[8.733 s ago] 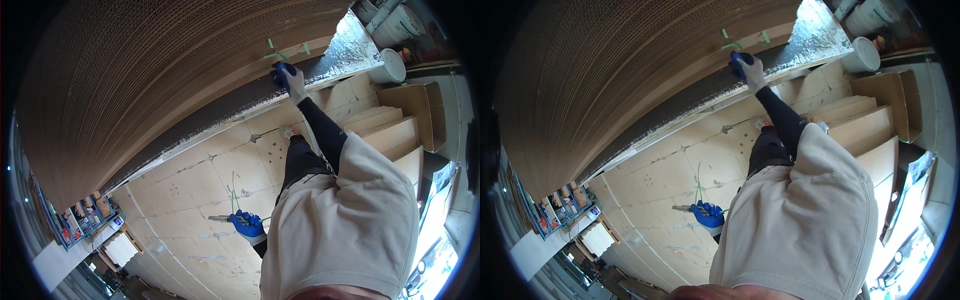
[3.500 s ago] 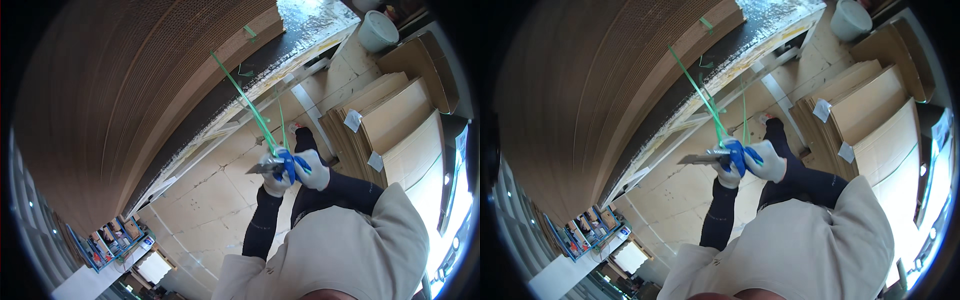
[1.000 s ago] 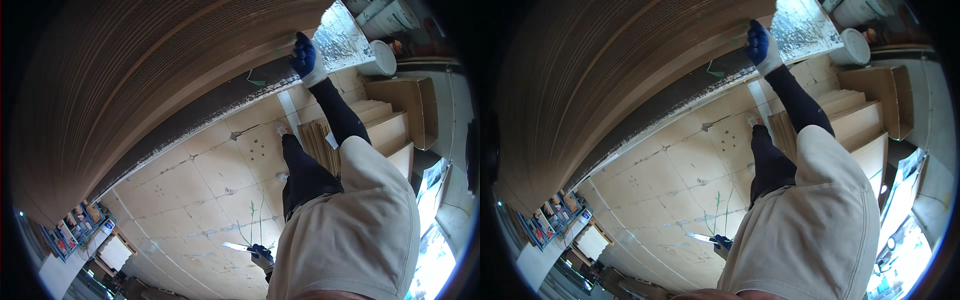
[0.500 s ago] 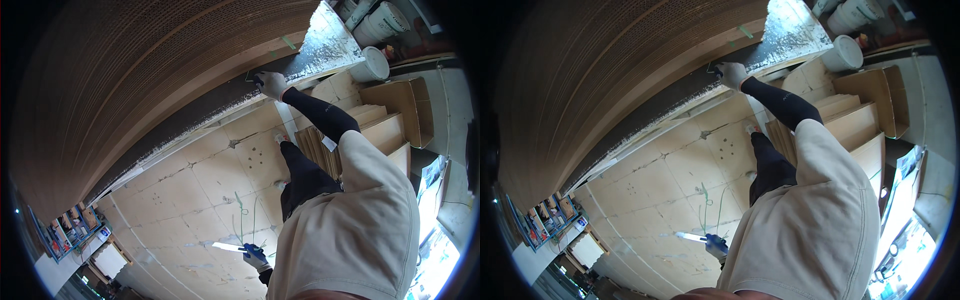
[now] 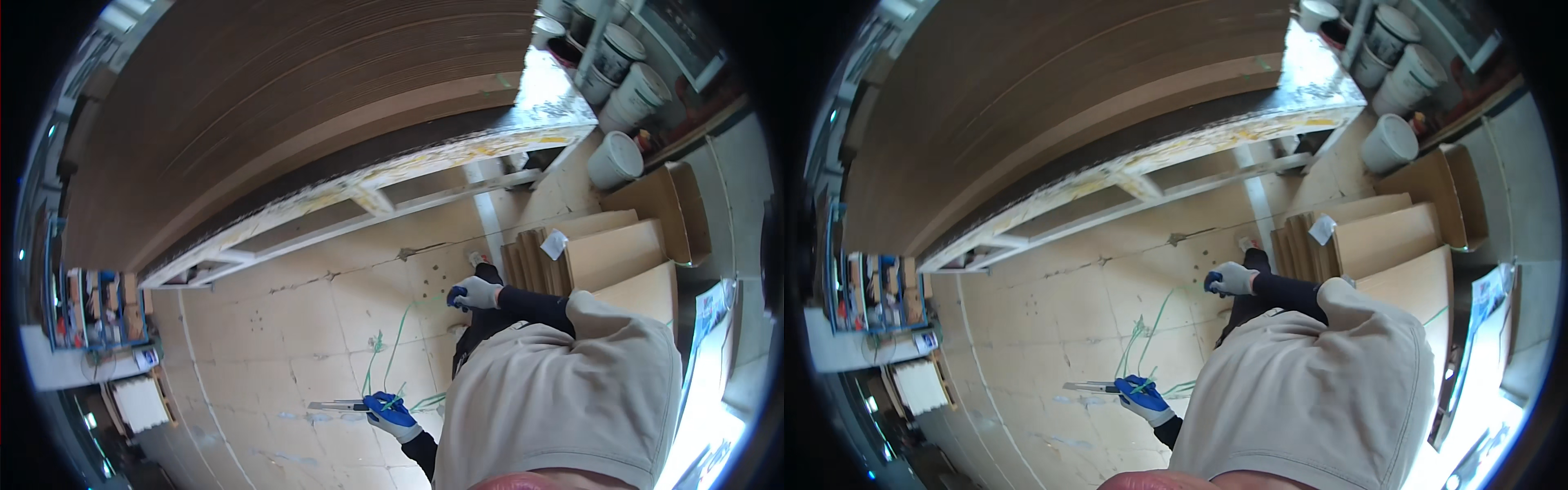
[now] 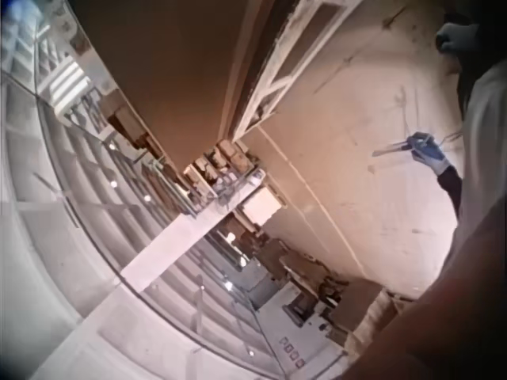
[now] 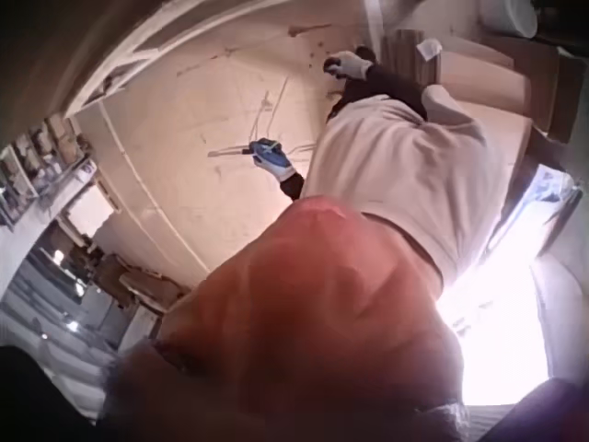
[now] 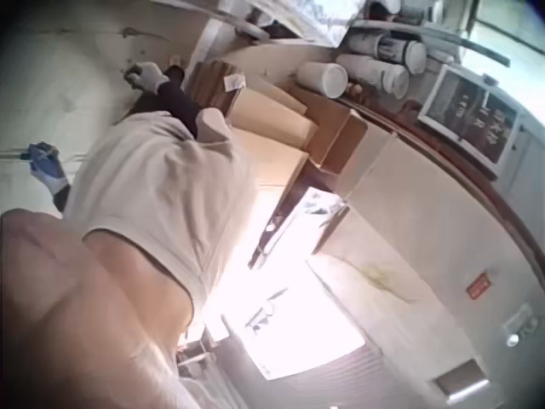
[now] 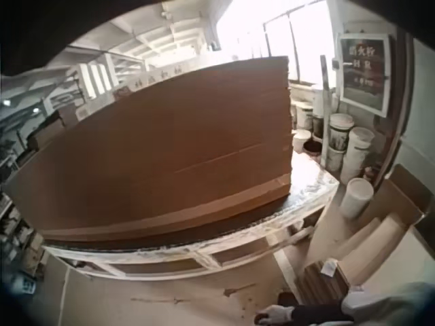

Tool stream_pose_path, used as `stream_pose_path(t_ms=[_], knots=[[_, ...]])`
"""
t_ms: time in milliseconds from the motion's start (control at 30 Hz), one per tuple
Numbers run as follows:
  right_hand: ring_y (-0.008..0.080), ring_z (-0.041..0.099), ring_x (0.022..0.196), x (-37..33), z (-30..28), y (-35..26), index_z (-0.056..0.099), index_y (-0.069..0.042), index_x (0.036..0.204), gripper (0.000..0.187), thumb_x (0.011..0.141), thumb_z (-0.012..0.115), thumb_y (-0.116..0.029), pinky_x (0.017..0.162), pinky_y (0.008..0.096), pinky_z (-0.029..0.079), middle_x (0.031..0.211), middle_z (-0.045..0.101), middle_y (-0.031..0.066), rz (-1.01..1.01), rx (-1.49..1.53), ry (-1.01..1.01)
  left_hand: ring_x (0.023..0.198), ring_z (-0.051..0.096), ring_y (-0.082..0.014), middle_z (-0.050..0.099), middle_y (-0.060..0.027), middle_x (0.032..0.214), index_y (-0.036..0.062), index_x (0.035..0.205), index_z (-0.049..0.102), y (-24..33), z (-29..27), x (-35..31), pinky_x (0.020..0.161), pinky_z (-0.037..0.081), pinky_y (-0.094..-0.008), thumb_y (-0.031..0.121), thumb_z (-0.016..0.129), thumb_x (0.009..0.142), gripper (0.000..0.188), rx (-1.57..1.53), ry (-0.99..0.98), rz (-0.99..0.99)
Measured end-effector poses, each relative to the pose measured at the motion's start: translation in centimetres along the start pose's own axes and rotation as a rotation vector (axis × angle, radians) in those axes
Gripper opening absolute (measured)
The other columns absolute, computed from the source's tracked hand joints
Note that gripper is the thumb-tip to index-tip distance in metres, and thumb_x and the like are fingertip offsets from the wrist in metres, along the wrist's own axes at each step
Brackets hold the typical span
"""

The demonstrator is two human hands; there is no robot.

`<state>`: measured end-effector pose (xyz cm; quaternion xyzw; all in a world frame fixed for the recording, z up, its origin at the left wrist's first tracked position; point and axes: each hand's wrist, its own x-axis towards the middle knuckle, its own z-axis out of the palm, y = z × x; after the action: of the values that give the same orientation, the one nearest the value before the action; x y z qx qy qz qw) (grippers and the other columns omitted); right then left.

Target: Securing a large stack of corrugated board with plastic straps and a strapping tool.

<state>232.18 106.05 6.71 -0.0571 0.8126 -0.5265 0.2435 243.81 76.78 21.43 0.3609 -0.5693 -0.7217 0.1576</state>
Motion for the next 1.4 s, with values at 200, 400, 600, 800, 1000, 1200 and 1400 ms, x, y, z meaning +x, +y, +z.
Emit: stream_pose_path(t_ms=[200, 400, 600, 800, 1000, 1200, 1400], knots=[[0.0169, 0.064, 0.066, 4.8, 7.8, -8.6, 0.067, -0.003, 0.092, 0.016, 0.084, 0.056, -0.011, 0.064, 0.0305, 0.051, 0.077, 0.067, 0.0101, -0.23, 0.067, 0.086, 0.047, 0.041, -0.0083, 0.043, 0.0008, 0.06, 0.0105, 0.073, 0.044, 5.3, -8.1, 3.9, 0.041, 0.032, -0.0212, 0.034, 0.051, 0.095, 0.032, -0.224, 0.134, 0.074], [0.0108, 0.056, 0.07, 12.8, 17.0, -19.6, 0.064, -0.001, 0.099, 0.017, 0.088, 0.053, -0.007, 0.065, 0.0242, 0.046, 0.084, 0.062, 0.0039, -0.395, 0.153, -0.323, 0.044, 0.041, -0.0111, 0.047, -0.0027, 0.06, 0.0092, 0.076, 0.05, 10.4, -16.0, 11.4, 0.039, 0.031, -0.0224, 0.036, 0.046, 0.095, 0.033, -0.334, 0.093, 0.27], [0.0086, 0.056, 0.074, 23.8, 33.1, -24.5, 0.062, -0.001, 0.101, 0.015, 0.09, 0.053, -0.008, 0.068, 0.0218, 0.046, 0.085, 0.061, 0.0023, -0.176, 0.533, -0.489, 0.044, 0.038, -0.0093, 0.045, 0.0005, 0.06, 0.011, 0.08, 0.051, 13.5, -25.7, 21.6, 0.038, 0.029, -0.0219, 0.033, 0.044, 0.097, 0.028, -0.595, 0.377, 0.253], [0.0162, 0.063, 0.093, 33.4, 38.7, -29.2, 0.06, 0.002, 0.111, 0.025, 0.092, 0.05, -0.01, 0.08, 0.0257, 0.05, 0.099, 0.066, 0.0086, -0.12, 0.595, -0.657, 0.052, 0.042, -0.0107, 0.047, -0.0006, 0.064, 0.0084, 0.082, 0.05, 13.6, -31.3, 27.9, 0.046, 0.034, -0.0236, 0.032, 0.047, 0.096, 0.028, -0.531, 0.451, 0.351], [0.0155, 0.062, 0.096, 39.7, 43.8, -30.4, 0.057, 0.004, 0.116, 0.033, 0.091, 0.057, -0.018, 0.078, 0.0228, 0.048, 0.103, 0.065, 0.0089, -0.165, 0.479, -0.917, 0.061, 0.044, -0.0129, 0.048, -0.0016, 0.07, 0.008, 0.086, 0.051, 11.0, -33.8, 28.2, 0.056, 0.037, -0.0271, 0.03, 0.05, 0.094, 0.023, -0.538, 0.534, 0.443], [0.0159, 0.059, 0.103, 36.6, 50.1, -35.8, 0.06, 0.003, 0.113, 0.038, 0.088, 0.061, -0.027, 0.087, 0.0247, 0.044, 0.121, 0.055, 0.0133, -0.325, 0.456, -1.267, 0.064, 0.044, -0.0164, 0.046, -0.0036, 0.072, 0.0086, 0.083, 0.048, 7.4, -37.0, 28.8, 0.058, 0.038, -0.0305, 0.031, 0.053, 0.091, 0.024, -0.561, 0.451, 0.427], [0.0299, 0.026, 0.137, 31.8, 58.8, -40.6, 0.07, -0.002, 0.096, 0.024, 0.078, 0.069, -0.018, 0.108, 0.043, 0.028, 0.142, 0.036, 0.018, -0.701, 0.388, -1.446, 0.051, 0.044, -0.0162, 0.048, -0.0053, 0.062, 0.0059, 0.079, 0.05, 5.3, -41.3, 34.4, 0.047, 0.035, -0.029, 0.032, 0.052, 0.091, 0.029, -0.763, 0.193, 0.164]])
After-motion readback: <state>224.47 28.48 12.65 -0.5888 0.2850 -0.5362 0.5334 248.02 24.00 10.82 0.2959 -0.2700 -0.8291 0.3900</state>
